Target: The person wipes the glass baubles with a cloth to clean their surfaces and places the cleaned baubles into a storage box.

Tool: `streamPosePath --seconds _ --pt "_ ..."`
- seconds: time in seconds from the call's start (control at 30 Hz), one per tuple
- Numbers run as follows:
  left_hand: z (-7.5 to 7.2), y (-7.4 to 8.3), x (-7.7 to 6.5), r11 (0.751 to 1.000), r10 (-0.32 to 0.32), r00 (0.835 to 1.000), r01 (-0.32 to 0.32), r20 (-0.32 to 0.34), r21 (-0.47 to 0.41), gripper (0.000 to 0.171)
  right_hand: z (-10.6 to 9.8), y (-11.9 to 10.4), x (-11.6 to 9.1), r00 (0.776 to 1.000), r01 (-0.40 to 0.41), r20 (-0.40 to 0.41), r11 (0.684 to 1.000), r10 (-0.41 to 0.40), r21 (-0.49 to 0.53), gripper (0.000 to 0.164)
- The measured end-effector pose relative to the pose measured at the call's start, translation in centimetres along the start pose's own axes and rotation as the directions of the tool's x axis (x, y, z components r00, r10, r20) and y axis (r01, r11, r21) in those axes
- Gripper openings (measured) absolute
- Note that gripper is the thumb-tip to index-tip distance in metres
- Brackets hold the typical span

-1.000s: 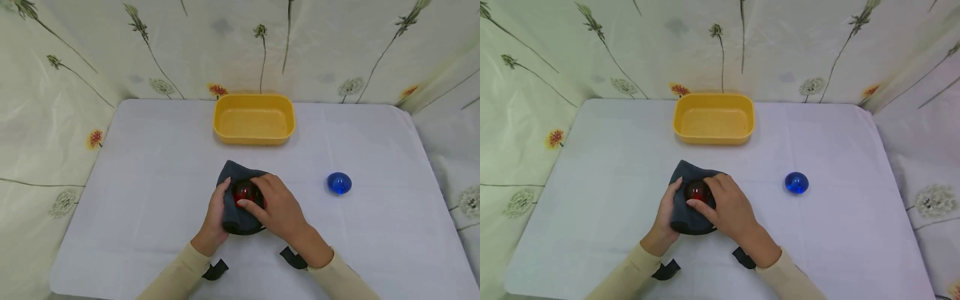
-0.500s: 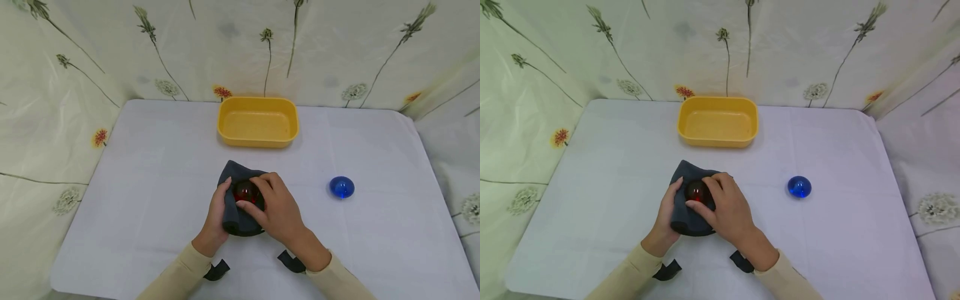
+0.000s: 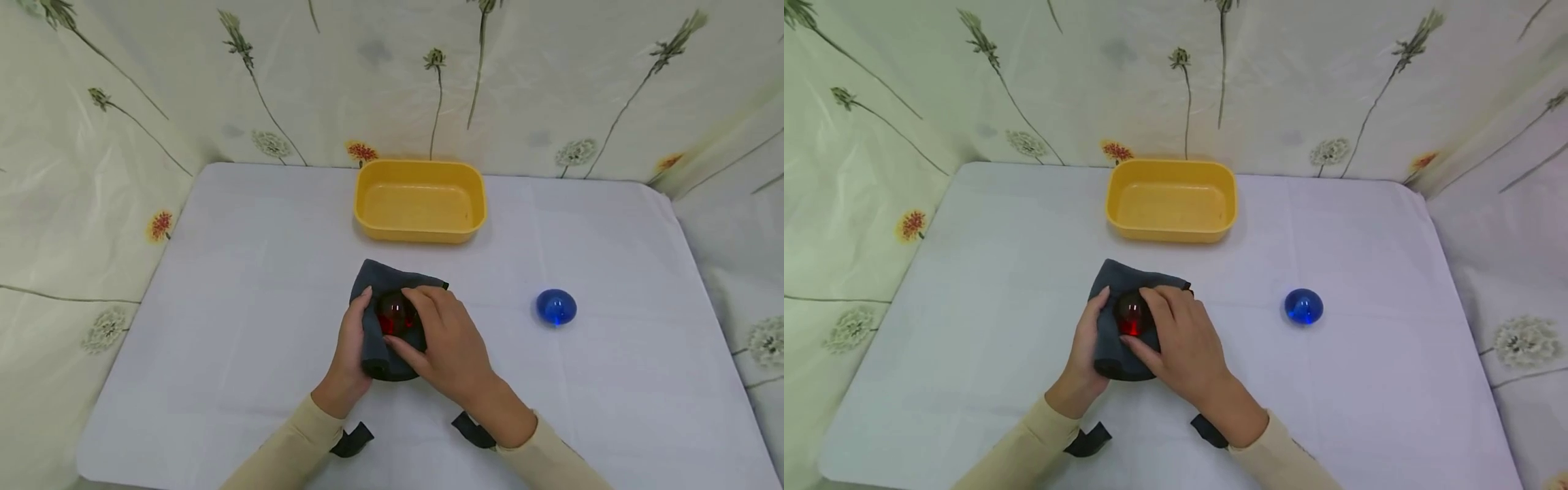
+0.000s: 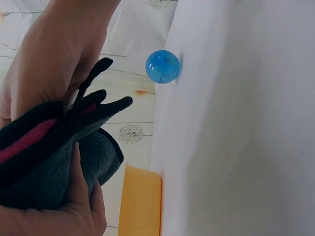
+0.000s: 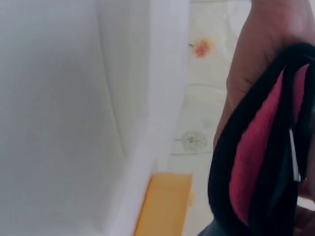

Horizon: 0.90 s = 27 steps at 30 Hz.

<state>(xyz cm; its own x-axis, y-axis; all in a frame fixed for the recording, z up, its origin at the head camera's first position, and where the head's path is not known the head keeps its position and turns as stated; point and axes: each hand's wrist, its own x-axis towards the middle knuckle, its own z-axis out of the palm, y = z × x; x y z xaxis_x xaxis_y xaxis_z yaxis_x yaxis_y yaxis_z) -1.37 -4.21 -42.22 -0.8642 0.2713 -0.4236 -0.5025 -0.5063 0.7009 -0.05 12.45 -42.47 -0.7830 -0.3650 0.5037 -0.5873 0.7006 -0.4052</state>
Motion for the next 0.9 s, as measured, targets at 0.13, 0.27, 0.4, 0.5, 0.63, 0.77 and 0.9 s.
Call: streamPosePath --seconds 0.13,0.27,0.4,0.5,0.63,0.77,0.9 --pt "0.08 -0.08 0.00 1.000 0.010 1.000 -0.009 -0.009 0.025 0.060 0.17 -0.17 0.02 0.999 -0.036 -0.036 0.999 0.037 0.026 0.071" --pt "0.13 -0.12 -0.08 0.998 0.012 1.000 -0.011 -0.016 0.057 0.062 0.24 -0.05 0.05 0.995 -0.052 -0.076 0.997 0.056 0.058 0.066" --pt "0.22 -0.16 -0.08 0.999 0.010 1.000 -0.010 -0.009 0.041 0.062 0.31 0.17 0.15 0.993 -0.065 -0.089 0.996 0.071 0.064 0.070" --pt "0.30 -0.17 -0.09 0.999 0.007 1.000 -0.007 -0.008 0.036 0.062 0.38 0.26 0.03 0.994 -0.075 -0.071 0.994 0.080 0.074 0.074" --pt "0.50 -0.01 -0.13 0.999 0.015 1.000 -0.014 -0.019 0.044 0.062 0.42 0.33 -0.26 0.997 -0.060 -0.040 0.996 0.063 0.066 0.082" --pt "0.72 0.16 -0.03 0.998 0.033 0.999 -0.032 -0.031 0.046 0.059 0.34 0.36 -0.38 0.999 -0.029 -0.032 0.999 0.030 0.046 0.078" --pt "0.84 0.13 0.07 0.998 0.033 0.999 -0.032 -0.019 0.048 0.057 0.23 0.33 -0.38 0.999 -0.020 -0.048 1.000 0.021 0.019 0.073"
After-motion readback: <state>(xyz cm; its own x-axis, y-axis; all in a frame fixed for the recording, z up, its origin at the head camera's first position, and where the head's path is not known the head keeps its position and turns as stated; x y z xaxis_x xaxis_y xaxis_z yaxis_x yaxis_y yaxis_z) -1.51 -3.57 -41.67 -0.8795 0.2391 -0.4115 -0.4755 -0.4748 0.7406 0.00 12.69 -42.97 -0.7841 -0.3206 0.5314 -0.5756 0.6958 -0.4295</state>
